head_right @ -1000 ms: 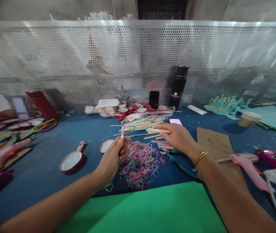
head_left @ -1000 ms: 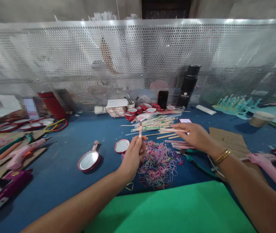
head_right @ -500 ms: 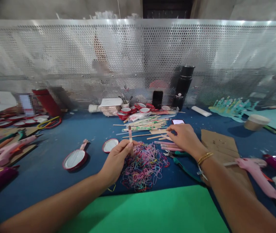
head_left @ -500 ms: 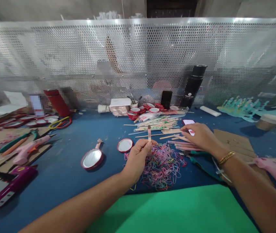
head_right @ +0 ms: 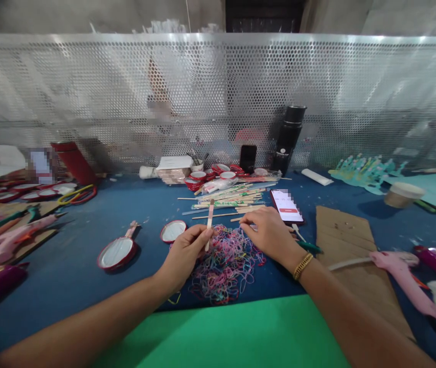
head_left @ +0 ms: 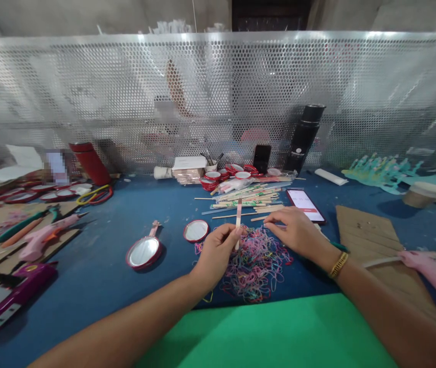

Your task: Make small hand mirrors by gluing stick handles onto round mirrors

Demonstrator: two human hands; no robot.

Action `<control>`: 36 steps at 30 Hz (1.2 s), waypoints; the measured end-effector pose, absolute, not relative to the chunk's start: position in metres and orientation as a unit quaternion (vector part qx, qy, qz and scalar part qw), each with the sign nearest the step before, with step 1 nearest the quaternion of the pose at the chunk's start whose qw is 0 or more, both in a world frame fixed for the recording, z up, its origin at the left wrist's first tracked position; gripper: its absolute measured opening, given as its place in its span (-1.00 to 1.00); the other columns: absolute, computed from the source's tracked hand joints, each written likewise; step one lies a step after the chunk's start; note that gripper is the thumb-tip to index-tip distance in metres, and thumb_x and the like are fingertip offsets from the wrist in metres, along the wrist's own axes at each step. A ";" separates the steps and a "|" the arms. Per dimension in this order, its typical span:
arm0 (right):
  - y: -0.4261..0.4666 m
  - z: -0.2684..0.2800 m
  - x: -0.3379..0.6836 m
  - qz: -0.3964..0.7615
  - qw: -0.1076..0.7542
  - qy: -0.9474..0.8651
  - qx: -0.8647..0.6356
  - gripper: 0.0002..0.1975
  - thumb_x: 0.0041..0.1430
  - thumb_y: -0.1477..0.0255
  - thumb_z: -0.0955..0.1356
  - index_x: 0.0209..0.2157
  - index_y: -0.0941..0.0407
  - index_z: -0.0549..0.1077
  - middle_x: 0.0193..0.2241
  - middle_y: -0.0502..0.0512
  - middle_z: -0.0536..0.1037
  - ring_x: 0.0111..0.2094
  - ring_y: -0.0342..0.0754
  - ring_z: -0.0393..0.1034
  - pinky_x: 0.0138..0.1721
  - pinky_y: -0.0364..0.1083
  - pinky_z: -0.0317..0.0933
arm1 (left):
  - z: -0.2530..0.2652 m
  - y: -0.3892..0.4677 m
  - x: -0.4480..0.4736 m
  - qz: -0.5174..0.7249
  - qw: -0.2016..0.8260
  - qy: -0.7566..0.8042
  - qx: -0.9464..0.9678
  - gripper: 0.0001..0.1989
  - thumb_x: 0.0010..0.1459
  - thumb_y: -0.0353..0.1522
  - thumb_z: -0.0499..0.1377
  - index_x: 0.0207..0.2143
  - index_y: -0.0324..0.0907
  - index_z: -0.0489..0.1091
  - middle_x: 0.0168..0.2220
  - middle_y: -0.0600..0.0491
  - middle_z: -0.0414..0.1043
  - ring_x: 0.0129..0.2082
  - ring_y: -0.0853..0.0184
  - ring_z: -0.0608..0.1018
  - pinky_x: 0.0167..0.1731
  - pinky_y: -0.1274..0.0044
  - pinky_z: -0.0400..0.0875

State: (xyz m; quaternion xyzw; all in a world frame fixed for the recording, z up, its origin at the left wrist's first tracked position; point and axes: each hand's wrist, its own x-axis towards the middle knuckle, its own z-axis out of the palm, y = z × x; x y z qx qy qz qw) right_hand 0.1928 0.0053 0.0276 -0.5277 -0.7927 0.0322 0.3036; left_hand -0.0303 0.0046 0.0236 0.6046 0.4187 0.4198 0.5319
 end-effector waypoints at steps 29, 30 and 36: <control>-0.011 0.068 0.261 0.017 0.117 -0.717 -0.687 -0.81 0.16 0.38 0.29 -0.33 0.02 0.56 -0.35 0.02 0.61 -0.35 -0.08 0.44 -0.37 -0.14 0.11 | 0.025 0.009 -0.030 0.459 0.552 0.407 0.564 -0.68 0.11 -0.15 0.20 -0.20 -0.20 0.39 -0.47 0.12 0.40 -0.59 0.52 0.28 -0.60 0.65 0.14; -0.013 0.069 0.264 0.020 0.105 -0.714 -0.692 -0.81 0.15 0.40 0.28 -0.33 0.02 0.56 -0.35 0.02 0.61 -0.35 -0.08 0.44 -0.36 -0.14 0.11 | 0.025 0.009 -0.030 0.459 0.553 0.405 0.565 -0.68 0.11 -0.15 0.20 -0.20 -0.19 0.39 -0.46 0.12 0.39 -0.59 0.53 0.27 -0.60 0.65 0.14; -0.024 0.073 0.295 -0.019 0.070 -0.682 -0.727 -0.81 0.12 0.41 0.30 -0.29 0.02 0.55 -0.36 0.03 0.60 -0.39 -0.07 0.41 -0.39 -0.13 0.10 | 0.025 0.007 -0.031 0.463 0.568 0.394 0.555 -0.64 0.12 -0.11 0.19 -0.18 -0.19 0.37 -0.45 0.10 0.39 -0.59 0.52 0.28 -0.63 0.66 0.14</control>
